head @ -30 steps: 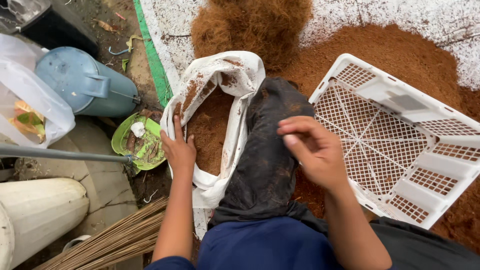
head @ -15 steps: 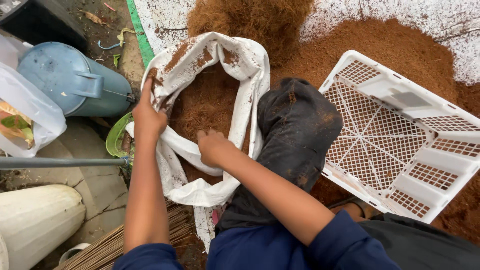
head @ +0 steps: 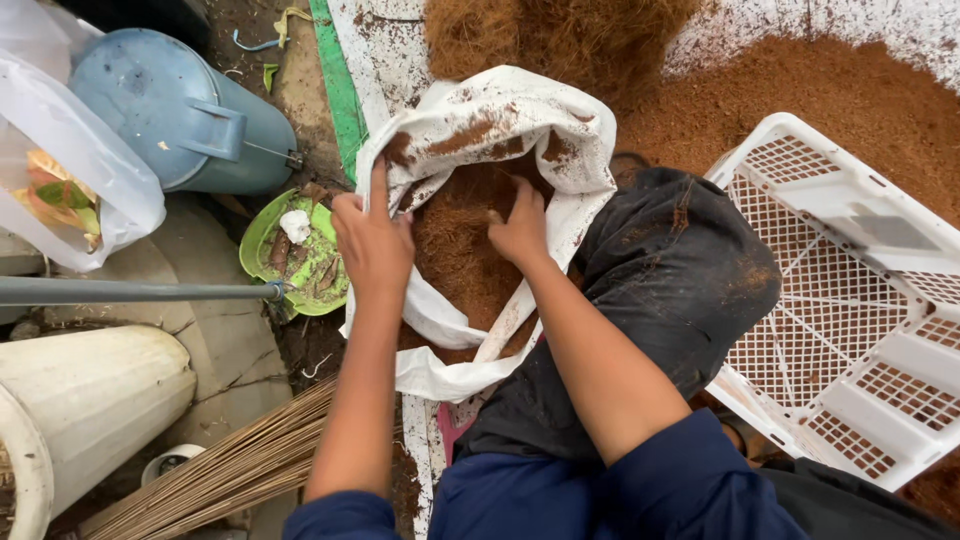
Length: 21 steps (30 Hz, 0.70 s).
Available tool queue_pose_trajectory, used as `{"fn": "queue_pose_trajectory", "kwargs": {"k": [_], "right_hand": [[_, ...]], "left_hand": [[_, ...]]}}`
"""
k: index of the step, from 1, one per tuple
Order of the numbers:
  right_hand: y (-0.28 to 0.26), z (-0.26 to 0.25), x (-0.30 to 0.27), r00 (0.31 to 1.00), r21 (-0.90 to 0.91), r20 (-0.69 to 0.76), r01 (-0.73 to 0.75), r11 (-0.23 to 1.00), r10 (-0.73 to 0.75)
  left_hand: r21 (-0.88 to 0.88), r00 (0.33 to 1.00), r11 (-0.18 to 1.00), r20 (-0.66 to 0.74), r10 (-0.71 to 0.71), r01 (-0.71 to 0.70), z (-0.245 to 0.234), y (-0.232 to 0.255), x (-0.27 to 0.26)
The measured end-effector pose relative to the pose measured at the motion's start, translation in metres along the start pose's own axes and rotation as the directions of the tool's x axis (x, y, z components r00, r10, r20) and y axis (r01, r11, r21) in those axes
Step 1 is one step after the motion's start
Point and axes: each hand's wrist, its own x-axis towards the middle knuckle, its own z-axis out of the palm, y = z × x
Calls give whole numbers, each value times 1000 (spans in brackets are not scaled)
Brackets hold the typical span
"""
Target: The person mixes fibrous coconut husks and dark soil by hand, transferring the materials between a white plastic crate and a large white sack while sitting on a low stool.
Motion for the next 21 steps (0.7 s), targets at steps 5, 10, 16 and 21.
{"fn": "queue_pose_trajectory", "kwargs": {"k": [5,10,16,21], "right_hand": [[12,20,31,921,-200,307,308,930,-239],[-18,13,63,886,-431,454,313,846,-96],[-35,14,35,827,-456,546,427,781,-134],[-4,21,57,820,-568,557,491,661,-130]], "left_hand": [[-207,993,978,111,43,-19,32,21,-65],[-373,939,875,268,-216,308,92,-9,-64],[-379,902,823,261,-344,424,85,-8,-30],[-557,908,718,270,-319,418,79,2,-46]]}}
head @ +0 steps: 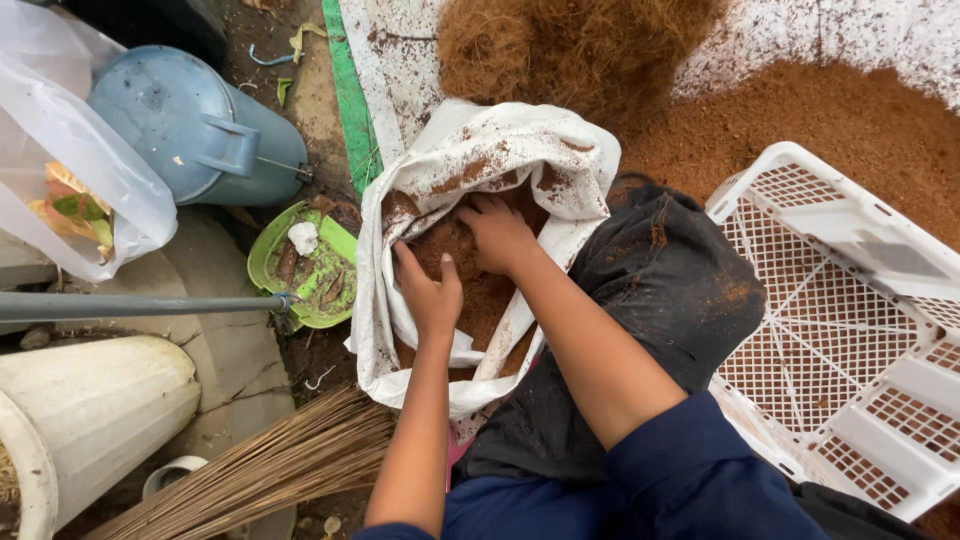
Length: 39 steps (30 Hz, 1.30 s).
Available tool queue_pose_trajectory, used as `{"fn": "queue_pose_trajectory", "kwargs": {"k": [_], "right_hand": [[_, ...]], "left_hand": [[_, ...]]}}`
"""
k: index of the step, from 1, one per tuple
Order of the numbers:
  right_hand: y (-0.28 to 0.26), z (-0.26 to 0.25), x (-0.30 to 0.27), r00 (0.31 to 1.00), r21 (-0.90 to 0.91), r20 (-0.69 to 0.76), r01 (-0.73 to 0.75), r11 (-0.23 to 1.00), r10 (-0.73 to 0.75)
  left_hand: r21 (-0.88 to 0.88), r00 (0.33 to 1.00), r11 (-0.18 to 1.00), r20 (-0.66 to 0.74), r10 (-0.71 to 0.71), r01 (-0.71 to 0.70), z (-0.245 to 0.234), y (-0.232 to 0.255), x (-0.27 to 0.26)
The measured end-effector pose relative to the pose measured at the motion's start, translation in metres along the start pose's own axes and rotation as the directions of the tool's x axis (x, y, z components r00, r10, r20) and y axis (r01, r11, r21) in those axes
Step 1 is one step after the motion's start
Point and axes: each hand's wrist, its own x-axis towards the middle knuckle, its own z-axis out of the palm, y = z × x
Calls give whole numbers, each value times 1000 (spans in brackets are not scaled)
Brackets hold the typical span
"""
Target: The person mixes fibrous coconut husks and dark soil by hand, transferring the materials between a white plastic crate and a large white sack while sitting on a low stool.
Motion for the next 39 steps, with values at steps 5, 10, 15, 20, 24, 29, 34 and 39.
{"fn": "queue_pose_trajectory", "kwargs": {"k": [5,10,15,20,24,29,34,39], "right_hand": [[-13,-11,-9,999,80,-31,-8,997,10],[-18,-10,-11,989,253,-85,-100,962,125],[18,8,16,938,667,-281,39,744,202],[-16,-54,-36,908,707,-341,76,703,245],[28,-13,2,966,498,-212,-23,867,147],[-5,-49,-25,976,472,144,-212,856,162],[11,-63,-55,945,611,326,-199,767,-14],[-22,-132,-122,984,826,-180,158,541,-12]], "left_hand": [[36,984,989,-105,143,-140,2,-1,-22],[3,865,913,-322,386,-407,-20,-11,-5],[343,955,935,-236,178,-90,-71,81,36],[254,791,828,-255,557,-500,-67,65,86],[306,498,637,-424,756,-708,-92,84,121],[354,514,658,-423,746,-665,-131,104,122],[143,834,829,-38,550,-540,-124,136,78],[195,878,862,208,430,-468,-121,94,77]]}}
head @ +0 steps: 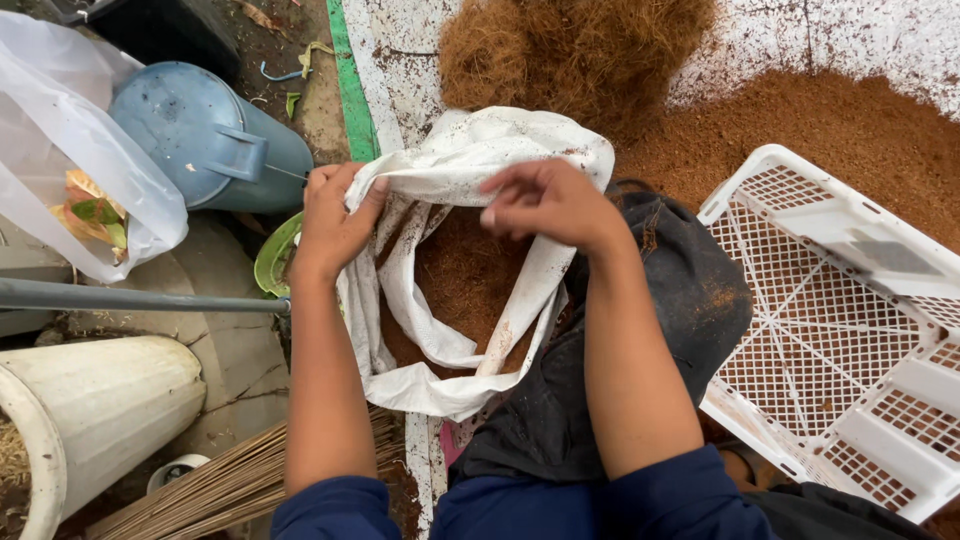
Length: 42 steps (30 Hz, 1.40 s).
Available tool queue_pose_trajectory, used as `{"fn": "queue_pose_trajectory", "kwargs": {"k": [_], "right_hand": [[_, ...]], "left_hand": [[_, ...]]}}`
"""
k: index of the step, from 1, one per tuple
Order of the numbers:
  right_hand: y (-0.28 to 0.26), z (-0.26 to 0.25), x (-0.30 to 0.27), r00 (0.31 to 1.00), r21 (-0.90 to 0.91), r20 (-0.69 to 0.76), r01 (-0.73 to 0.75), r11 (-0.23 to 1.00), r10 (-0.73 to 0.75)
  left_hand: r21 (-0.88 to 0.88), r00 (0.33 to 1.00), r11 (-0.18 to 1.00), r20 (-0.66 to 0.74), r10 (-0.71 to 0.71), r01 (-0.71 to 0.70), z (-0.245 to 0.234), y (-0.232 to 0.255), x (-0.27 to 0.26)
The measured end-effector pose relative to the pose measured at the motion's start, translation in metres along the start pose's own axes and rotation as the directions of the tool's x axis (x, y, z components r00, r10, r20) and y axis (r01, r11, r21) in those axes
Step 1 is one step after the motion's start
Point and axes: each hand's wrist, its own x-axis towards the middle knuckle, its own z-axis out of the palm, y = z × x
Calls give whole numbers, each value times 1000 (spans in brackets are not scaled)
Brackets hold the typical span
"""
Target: The person mixes fibrous coconut husks and dark soil by hand, transferring the materials between a white plastic crate and a large white sack while sitting on a low stool.
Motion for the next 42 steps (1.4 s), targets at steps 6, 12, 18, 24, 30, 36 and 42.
{"fn": "queue_pose_trajectory", "kwargs": {"k": [6,12,18,24,30,36,42], "right_hand": [[59,-12,46,970,-734,-244,-174,657,-17],[85,-28,58,774,-551,-526,5,834,-353],[27,-56,63,731,-627,-438,170,761,-524],[-33,-78,42,710,-515,-559,109,850,-429],[-82,-109,20,728,-179,-669,36,983,-149],[-133,-113,18,816,-384,-566,-138,913,-116],[-138,-152,-5,706,-384,-695,-204,901,-136]], "left_hand": [[-23,863,873,-138,-486,487,0,-1,-77],[-518,402,198,318,-859,832,81,-84,-192],[-604,448,380,-42,-893,700,36,-31,-182],[-610,588,555,-174,-790,565,-40,96,-128],[-741,826,664,-309,-472,102,-89,126,-75],[-350,830,913,-431,-354,208,-180,209,-96],[-89,973,971,83,-216,223,-221,190,-105]]}}
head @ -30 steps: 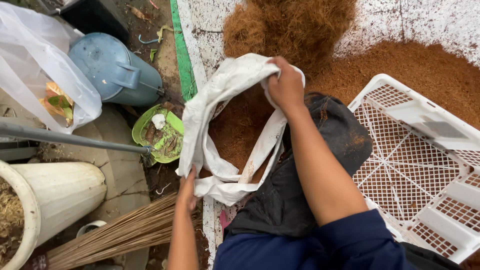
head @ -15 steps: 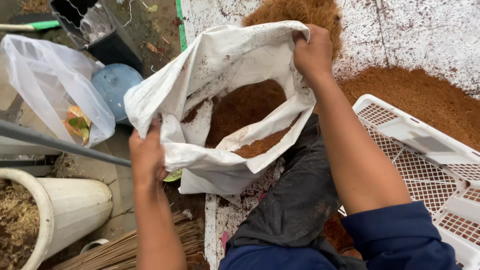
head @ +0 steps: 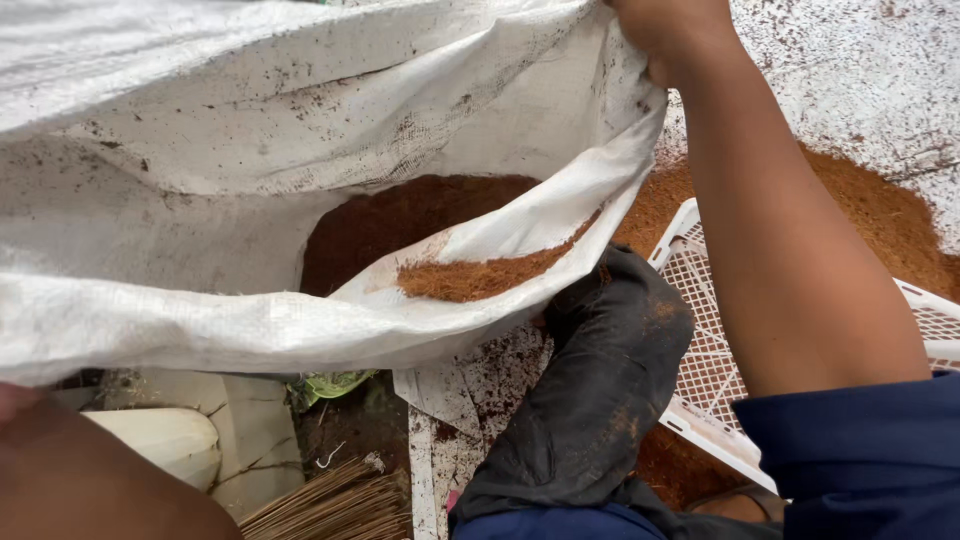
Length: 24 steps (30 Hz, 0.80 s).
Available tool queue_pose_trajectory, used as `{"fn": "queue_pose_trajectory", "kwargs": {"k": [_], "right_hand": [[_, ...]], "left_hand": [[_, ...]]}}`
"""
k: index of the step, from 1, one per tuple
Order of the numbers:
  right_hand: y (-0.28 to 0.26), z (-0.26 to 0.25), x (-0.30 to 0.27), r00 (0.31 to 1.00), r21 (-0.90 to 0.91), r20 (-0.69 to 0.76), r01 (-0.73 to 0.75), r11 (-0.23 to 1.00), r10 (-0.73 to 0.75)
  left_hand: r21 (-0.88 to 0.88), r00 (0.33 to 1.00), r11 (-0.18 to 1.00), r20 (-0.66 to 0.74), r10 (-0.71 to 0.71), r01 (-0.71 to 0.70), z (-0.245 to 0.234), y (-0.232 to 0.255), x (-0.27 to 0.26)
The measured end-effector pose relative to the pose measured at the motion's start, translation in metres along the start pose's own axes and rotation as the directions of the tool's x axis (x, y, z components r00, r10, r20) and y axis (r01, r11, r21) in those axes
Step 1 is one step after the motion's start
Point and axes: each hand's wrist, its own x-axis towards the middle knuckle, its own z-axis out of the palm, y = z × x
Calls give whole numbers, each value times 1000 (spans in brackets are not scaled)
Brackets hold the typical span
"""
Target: The person mixes fibrous coconut husks and dark soil by hand, transferring the materials between a white plastic crate and a large white sack while sitting on a low stool.
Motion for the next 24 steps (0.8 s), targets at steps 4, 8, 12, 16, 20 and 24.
{"fn": "queue_pose_trajectory", "kwargs": {"k": [4,8,12,16,20,24], "right_hand": [[33,-8,9,995,135,-95,39,990,-26],[59,4,-9,998,493,25,35,870,-55],[40,-18,-117,903,75,73,419,905,-424],[85,35,-202,723,-151,132,691,707,-678],[118,66,-203,639,-289,104,753,592,-762],[97,39,-208,580,-164,-50,798,580,-813]], "left_hand": [[-71,952,950,35,-303,305,15,-18,44],[-617,915,777,-375,-146,-129,49,-26,55],[-632,876,754,-452,-171,-179,56,-19,50],[-577,886,804,-438,-154,-145,58,-13,51],[-530,929,833,-367,-56,-159,70,-5,55],[-476,922,871,-380,-78,-122,68,-8,59]]}}
